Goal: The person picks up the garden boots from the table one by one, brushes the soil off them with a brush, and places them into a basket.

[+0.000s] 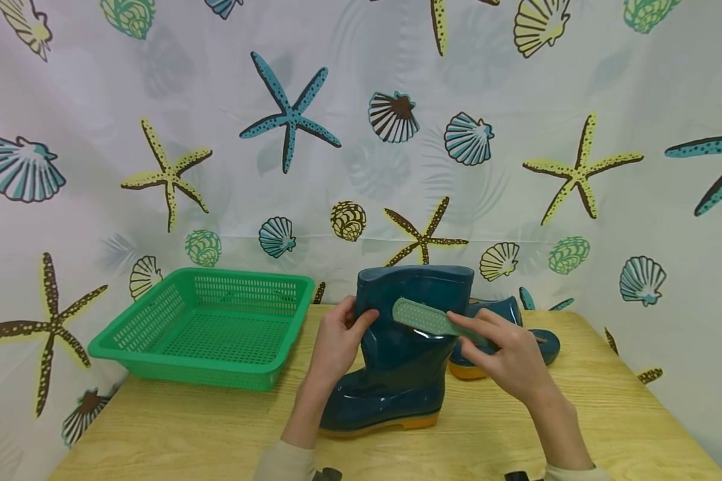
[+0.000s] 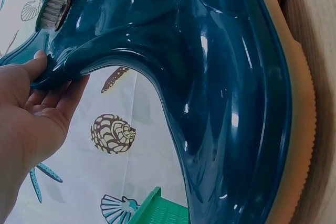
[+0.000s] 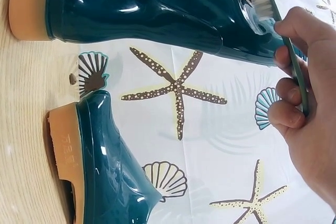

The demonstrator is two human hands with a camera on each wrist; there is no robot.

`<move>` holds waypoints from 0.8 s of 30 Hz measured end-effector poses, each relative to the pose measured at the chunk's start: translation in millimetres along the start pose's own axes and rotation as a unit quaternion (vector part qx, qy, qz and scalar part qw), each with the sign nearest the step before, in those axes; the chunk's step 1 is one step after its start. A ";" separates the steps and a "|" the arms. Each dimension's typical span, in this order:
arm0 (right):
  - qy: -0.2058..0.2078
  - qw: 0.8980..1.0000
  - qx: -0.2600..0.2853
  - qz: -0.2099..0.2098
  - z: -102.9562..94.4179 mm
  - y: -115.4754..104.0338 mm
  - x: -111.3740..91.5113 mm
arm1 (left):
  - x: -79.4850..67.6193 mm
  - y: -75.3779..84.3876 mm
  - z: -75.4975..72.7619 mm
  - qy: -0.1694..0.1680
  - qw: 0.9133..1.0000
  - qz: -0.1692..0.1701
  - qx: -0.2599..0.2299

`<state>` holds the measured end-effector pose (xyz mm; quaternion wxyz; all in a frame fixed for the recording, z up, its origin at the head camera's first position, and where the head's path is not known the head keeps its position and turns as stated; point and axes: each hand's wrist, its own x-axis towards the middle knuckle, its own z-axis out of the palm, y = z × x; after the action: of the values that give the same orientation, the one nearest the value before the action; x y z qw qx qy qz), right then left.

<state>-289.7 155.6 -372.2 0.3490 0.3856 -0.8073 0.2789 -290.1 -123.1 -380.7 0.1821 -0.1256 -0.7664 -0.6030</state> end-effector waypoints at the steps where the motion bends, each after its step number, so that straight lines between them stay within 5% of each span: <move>1: -0.004 1.000 0.002 -0.003 0.2 -0.2 -0.2 | -0.2 -0.1 -0.2 -0.001 1.000 0.002 -0.001; 7: -0.013 1.000 0.007 -0.020 0.5 -1.8 0.8 | -1.3 0.7 -0.9 0.001 1.000 0.006 -0.001; 18: 0.052 0.999 -0.012 0.002 -6.1 -0.5 3.9 | -1.3 2.9 0.4 0.001 1.000 0.003 0.007; 24: 0.031 0.999 -0.029 -0.008 -3.2 -0.6 3.2 | -2.2 3.7 -0.3 -0.003 1.000 -0.002 0.004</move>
<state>-289.6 156.2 -367.6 0.3873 0.3730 -0.8004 0.2649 -286.6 -122.4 -378.4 0.1788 -0.1250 -0.7695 -0.6002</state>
